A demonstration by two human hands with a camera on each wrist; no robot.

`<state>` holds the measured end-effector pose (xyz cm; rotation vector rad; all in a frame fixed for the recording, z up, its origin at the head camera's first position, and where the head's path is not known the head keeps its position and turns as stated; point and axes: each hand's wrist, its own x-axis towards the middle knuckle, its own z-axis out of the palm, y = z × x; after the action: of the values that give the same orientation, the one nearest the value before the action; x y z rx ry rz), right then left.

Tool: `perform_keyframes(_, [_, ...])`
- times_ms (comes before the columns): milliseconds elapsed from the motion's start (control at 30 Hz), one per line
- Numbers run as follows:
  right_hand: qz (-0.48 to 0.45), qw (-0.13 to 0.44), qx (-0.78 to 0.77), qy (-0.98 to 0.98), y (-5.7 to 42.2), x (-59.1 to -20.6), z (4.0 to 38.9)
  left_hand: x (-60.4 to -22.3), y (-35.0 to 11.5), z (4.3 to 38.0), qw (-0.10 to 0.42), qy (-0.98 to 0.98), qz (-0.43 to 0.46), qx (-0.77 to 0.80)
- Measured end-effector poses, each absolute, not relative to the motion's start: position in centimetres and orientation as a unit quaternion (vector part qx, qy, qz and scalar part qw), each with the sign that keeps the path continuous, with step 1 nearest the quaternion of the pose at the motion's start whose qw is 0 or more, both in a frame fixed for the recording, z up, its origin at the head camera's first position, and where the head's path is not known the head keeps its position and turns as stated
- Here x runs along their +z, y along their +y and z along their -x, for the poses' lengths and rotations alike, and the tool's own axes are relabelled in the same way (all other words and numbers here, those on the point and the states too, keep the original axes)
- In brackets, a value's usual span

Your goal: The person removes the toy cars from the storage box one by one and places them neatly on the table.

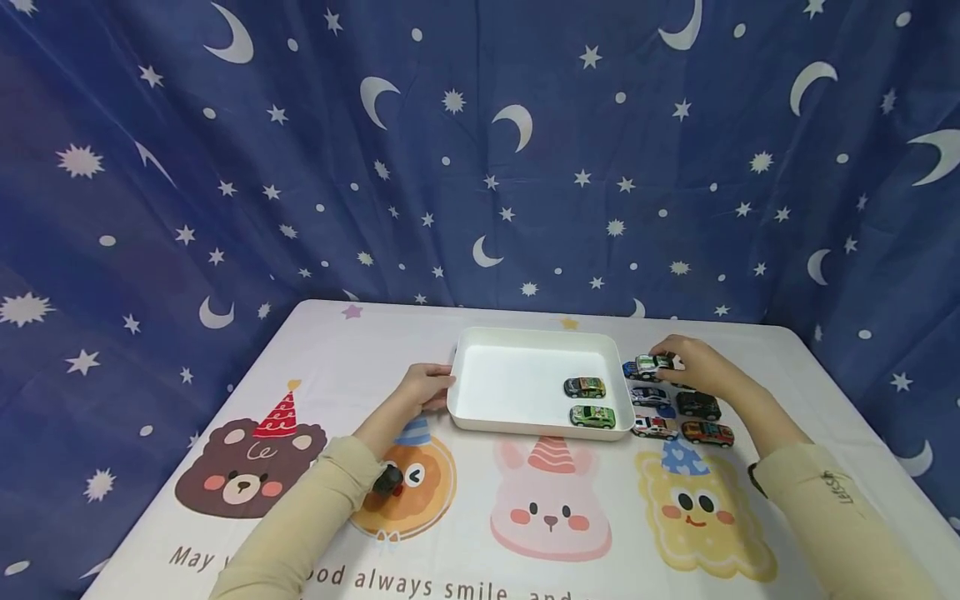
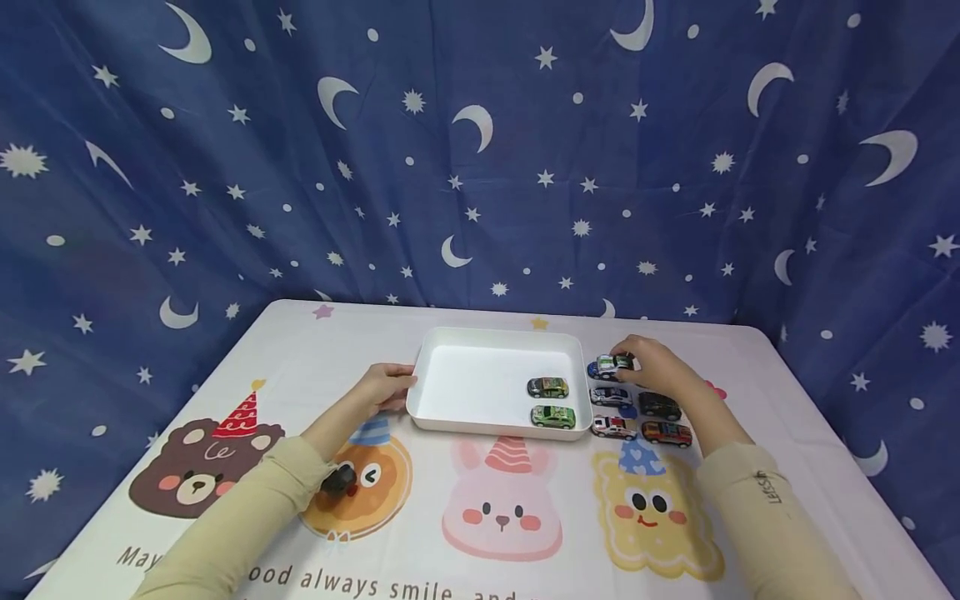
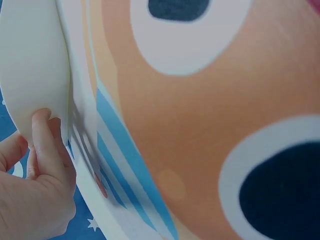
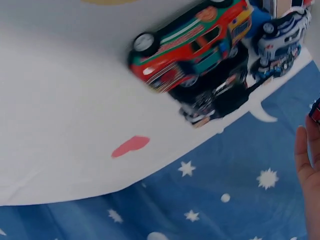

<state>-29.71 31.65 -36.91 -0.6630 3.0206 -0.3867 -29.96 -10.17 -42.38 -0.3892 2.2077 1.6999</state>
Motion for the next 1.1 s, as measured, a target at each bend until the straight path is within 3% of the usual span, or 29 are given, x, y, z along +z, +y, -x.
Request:
perform_keyframes(533, [0.235,-0.018,-0.066,0.97,39.1,-36.8,28.7,-42.0,-10.1,30.1,0.164,0.775,0.129,0.596])
perform_keyframes(1100, [0.158,0.002,-0.062,0.985,43.1,-39.8,29.2,-42.1,-10.1,30.1,0.163,0.773,0.127,0.599])
